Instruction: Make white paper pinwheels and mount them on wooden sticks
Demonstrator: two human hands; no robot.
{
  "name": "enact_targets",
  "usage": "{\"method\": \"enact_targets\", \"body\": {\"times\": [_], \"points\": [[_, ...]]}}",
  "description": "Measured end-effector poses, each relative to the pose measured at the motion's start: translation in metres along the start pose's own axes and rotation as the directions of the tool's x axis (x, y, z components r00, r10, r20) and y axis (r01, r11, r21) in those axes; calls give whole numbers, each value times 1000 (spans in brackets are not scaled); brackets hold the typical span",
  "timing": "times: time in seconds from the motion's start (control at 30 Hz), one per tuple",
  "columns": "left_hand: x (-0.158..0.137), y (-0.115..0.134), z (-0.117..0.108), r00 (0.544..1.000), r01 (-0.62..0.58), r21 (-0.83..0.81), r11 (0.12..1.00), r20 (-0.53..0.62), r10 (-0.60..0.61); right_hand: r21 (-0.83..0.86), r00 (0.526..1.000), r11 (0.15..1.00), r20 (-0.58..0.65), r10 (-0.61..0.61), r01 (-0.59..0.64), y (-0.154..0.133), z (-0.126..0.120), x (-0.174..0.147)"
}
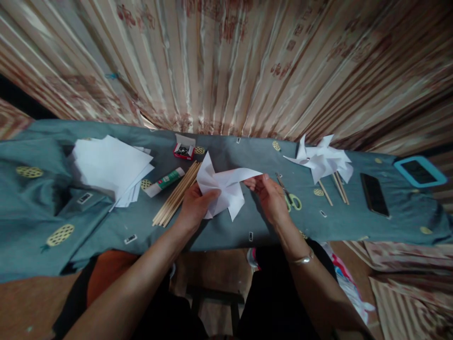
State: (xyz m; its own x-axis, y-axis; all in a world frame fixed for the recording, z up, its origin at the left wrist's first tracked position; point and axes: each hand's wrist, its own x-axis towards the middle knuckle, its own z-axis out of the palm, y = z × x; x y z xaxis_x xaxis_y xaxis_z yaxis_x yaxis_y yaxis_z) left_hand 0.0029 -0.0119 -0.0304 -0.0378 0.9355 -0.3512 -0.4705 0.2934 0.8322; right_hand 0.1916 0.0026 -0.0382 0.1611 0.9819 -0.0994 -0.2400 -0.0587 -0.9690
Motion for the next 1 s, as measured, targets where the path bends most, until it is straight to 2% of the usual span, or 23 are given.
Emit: {"method": "enact_targets", "body": {"times": [0.13,0.27,0.43,0.63,0.73,0.83,0.93,1.0], "points": [[-1,2,-3,999,-3,4,1000,34,2,-51,999,999,-50,-2,-1,7,-4,6],[1,11,-5,999,-37,-6,999,1,37,-168,999,985,8,-34,35,15,-2,3],[5,29,-11,994,-80,1,997,-76,80,-372,994,923,73,-77,99,22,4,-3],[8,49,-19,979,-166,-40,985,-128,160,-382,990,920,133,-44,92,17,12,-15],[9,59,-22,957,-238,-73,969,-190,220,-330,971,939,239,-20,100,-1,21,-34],[10,70,-27,922,-310,-77,948,-266,280,-230,894,968,448,11,103,-33,38,-63],[11,79,-32,882,-397,-65,915,-301,362,-132,734,989,677,46,60,-66,59,-93],[11,83,-35,868,-427,-51,903,-302,394,-62,620,998,784,28,33,-81,72,-111]]}}
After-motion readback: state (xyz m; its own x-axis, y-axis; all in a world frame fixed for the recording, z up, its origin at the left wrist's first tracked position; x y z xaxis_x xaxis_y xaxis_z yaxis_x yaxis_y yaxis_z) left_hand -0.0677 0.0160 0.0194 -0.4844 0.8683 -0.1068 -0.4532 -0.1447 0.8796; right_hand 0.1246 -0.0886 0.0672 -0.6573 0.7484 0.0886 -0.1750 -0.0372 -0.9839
